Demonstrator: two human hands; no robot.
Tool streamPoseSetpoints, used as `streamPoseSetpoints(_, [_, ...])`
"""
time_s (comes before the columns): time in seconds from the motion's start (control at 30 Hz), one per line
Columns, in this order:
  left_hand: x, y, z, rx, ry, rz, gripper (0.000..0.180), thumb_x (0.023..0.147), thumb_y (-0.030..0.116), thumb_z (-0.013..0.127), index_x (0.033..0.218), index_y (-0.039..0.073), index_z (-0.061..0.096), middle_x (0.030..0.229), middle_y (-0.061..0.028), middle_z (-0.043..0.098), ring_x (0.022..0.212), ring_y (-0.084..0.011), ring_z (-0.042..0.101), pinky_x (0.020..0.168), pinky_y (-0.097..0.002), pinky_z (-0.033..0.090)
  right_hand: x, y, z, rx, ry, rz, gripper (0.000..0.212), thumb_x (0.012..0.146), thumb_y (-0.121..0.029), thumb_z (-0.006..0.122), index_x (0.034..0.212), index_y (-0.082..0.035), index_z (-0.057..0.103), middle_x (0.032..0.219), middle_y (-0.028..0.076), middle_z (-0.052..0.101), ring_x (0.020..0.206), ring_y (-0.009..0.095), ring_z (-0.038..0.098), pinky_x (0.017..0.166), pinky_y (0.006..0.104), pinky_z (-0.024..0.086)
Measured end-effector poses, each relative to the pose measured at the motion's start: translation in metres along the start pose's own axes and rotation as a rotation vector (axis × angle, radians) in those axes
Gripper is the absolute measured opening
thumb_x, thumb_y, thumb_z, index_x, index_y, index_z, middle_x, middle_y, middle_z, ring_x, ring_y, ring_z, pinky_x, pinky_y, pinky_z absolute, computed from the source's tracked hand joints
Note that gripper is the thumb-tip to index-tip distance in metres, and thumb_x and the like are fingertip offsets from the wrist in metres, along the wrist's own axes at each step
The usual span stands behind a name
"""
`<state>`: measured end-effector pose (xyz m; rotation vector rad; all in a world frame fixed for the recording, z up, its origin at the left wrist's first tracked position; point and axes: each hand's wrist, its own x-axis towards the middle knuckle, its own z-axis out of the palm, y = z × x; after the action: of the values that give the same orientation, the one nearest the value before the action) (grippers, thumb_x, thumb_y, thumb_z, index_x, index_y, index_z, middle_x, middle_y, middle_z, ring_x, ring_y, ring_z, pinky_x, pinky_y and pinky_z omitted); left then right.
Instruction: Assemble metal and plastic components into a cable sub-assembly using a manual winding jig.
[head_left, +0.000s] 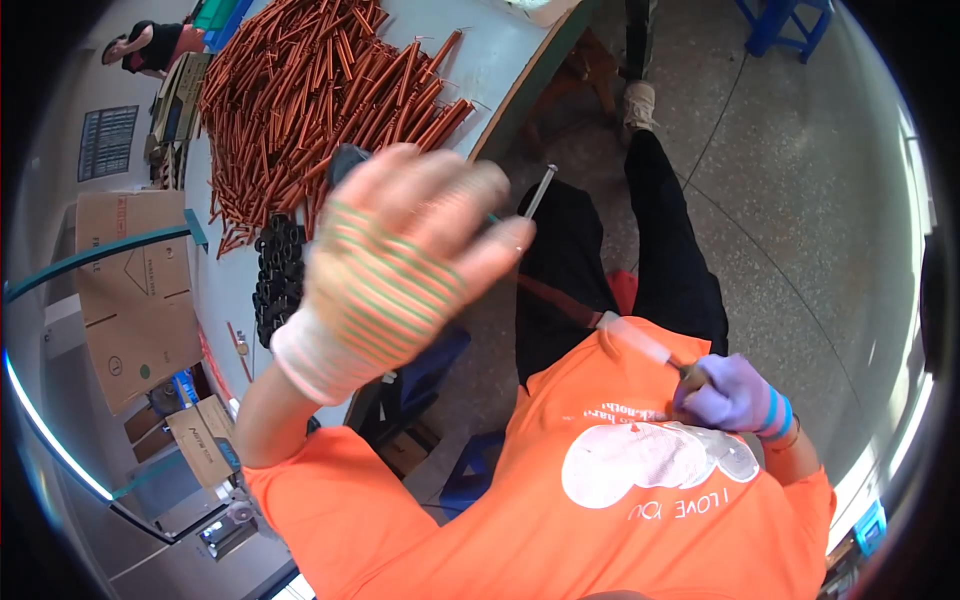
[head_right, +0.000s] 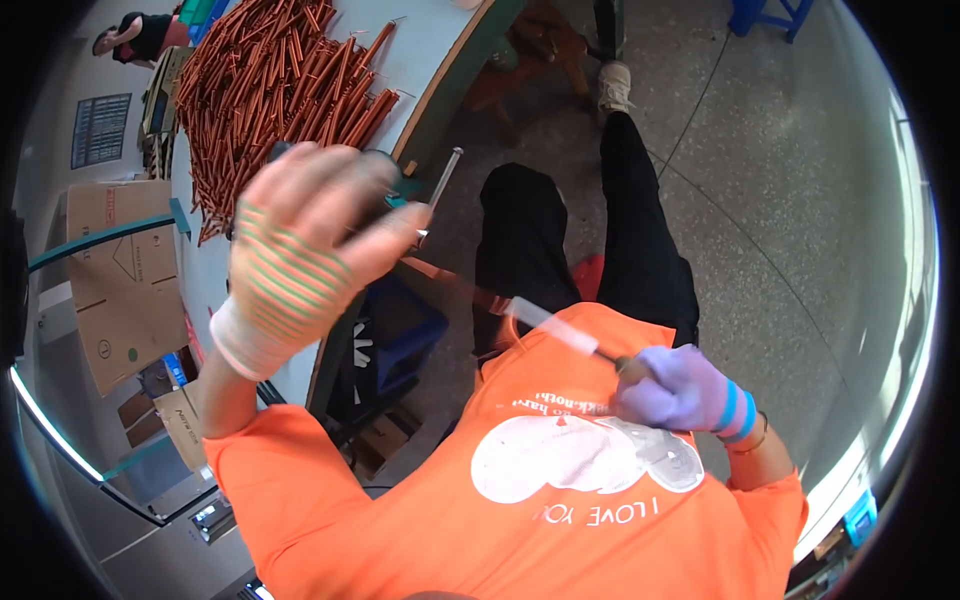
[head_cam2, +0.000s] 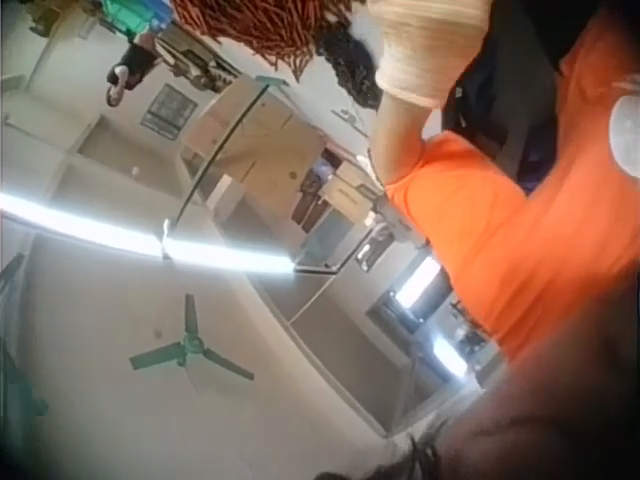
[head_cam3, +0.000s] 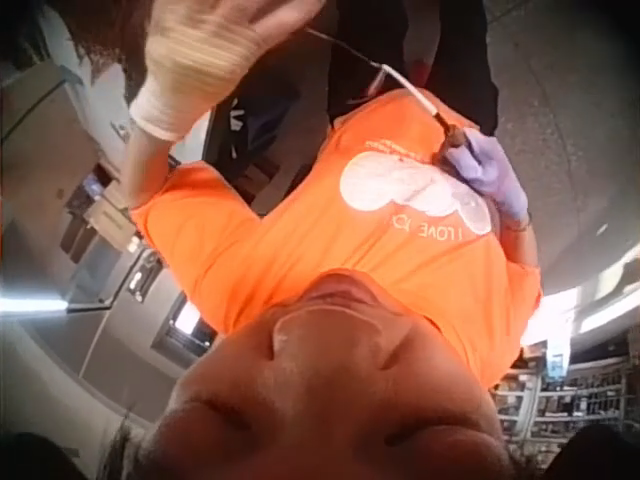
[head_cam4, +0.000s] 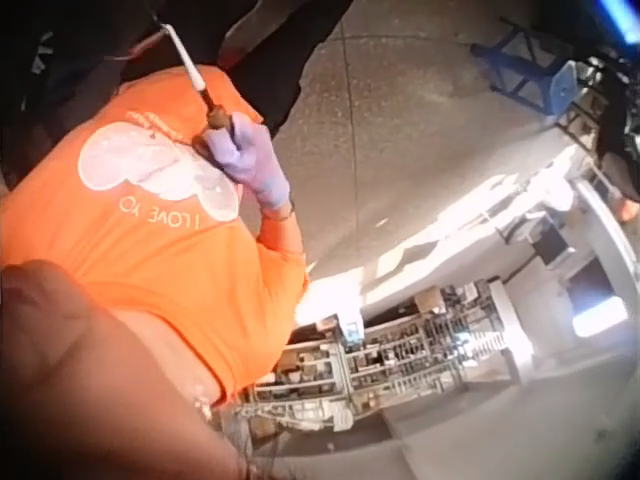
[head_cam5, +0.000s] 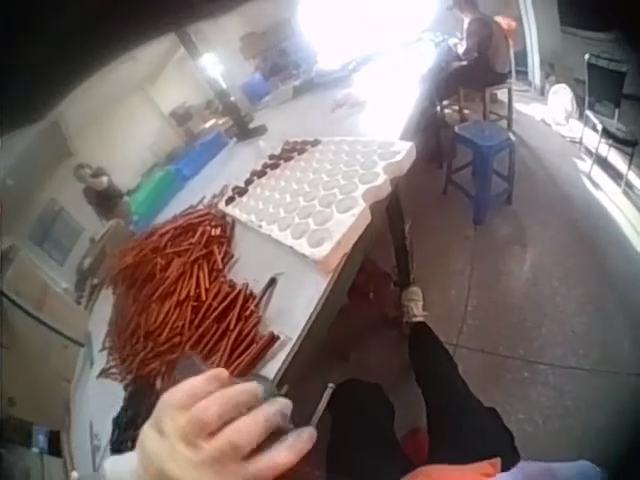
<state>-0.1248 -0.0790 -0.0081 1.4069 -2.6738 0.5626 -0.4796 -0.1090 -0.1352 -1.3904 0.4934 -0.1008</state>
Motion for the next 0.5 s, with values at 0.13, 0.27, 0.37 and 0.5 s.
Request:
streamPoseSetpoints(0.13, [0.033,-0.010,-0.020,-0.090,-0.188,-0.008,0.042,0.071,0.010,0.076,0.113,0.007,0.069,0.089,-0.0025,0.067,0.084,-0.0240,0.064,0.085,-0.0348,0.052,0.028,-0.019,0.014,0.305,0.218,-0.048,0.015,0.091,-0.013,0.056,0.082,-0.004,0.064,0.060,0.003,0.057,0.046,0.013,0.046,0.046,0.0237,0.038])
streamPoseSetpoints(0.27, [0.038,-0.031,0.004,-0.107,-0.029,0.024,0.037,0.074,0.006,0.073,0.111,0.006,0.069,0.081,-0.0013,0.064,0.076,-0.0223,0.061,0.079,-0.0332,0.051,0.091,-0.045,0.029,0.517,0.372,-0.037,0.030,0.097,-0.024,0.050,0.082,-0.003,0.066,0.056,0.003,0.054,0.037,0.009,0.040,0.037,0.0218,0.030])
streamPoseSetpoints(0.37, [0.034,-0.041,-0.002,-0.072,0.176,-0.054,0.033,0.076,0.002,0.068,0.109,0.006,0.068,0.073,-0.0019,0.060,0.065,-0.0197,0.056,0.067,-0.0308,0.049,0.086,-0.044,0.035,0.720,-0.366,0.398,0.035,0.098,-0.029,0.049,0.086,-0.002,0.067,0.053,0.003,0.054,0.036,0.007,0.036,0.036,0.0217,0.027])
streamPoseSetpoints(0.5, [0.015,-0.068,0.032,-0.139,0.487,-0.080,0.027,0.079,0.000,0.065,0.106,0.002,0.071,0.071,-0.0051,0.061,0.056,-0.0165,0.050,0.052,-0.0292,0.043,0.090,-0.035,0.051,1.091,-0.503,0.342,0.040,0.099,-0.036,0.051,0.087,-0.001,0.067,0.053,0.004,0.055,0.035,0.007,0.033,0.035,0.0222,0.026])
